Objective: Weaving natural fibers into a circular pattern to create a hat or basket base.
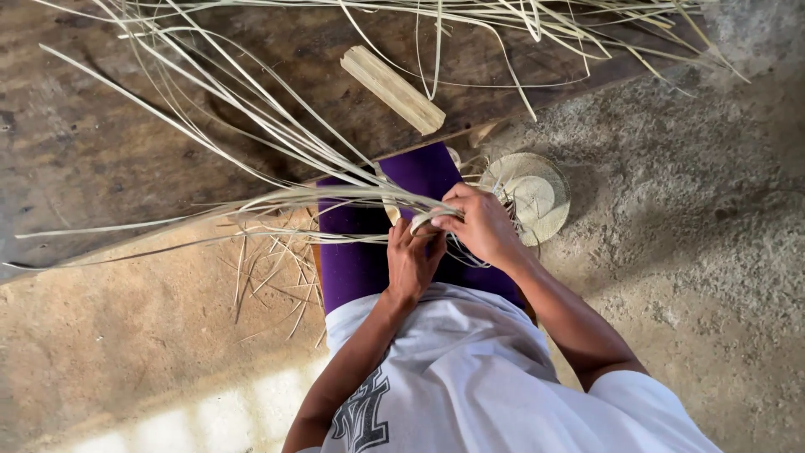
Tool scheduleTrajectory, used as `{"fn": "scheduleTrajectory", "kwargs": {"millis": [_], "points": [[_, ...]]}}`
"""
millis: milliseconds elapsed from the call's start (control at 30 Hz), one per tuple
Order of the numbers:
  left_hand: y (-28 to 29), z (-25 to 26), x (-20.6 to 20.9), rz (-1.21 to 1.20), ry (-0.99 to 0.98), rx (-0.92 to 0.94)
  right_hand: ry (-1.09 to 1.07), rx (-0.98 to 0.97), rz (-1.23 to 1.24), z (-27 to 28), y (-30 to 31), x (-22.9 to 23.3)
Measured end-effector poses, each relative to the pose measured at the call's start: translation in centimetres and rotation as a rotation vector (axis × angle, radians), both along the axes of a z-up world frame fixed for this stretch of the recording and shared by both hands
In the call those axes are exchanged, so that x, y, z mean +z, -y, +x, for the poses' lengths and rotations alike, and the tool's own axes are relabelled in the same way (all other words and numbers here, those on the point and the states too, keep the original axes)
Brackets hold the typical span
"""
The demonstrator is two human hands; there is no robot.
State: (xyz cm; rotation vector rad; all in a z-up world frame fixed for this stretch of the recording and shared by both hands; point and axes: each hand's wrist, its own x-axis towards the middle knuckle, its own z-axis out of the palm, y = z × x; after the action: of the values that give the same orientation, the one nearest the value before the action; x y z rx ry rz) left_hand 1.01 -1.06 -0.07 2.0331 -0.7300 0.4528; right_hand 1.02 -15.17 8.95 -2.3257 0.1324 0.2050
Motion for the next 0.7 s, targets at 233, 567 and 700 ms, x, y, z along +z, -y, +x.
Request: {"fn": "scheduleTrajectory", "kwargs": {"millis": [233,567,700], "points": [[0.2,-0.2,0.1,-0.033,-0.111,0.022,0.259,0.046,0.155,-1.7,0.9,-0.8],[-0.7,0.4,1.6,-0.071,-0.434,-0.101,0.281,-0.146,0.119,-5.2,0.4,-5.8],[-0.4,0.5,3.0,-0.023,-0.426,-0.087,0.271,-0.181,0.126,-5.1,-0.1,-5.2]]}}
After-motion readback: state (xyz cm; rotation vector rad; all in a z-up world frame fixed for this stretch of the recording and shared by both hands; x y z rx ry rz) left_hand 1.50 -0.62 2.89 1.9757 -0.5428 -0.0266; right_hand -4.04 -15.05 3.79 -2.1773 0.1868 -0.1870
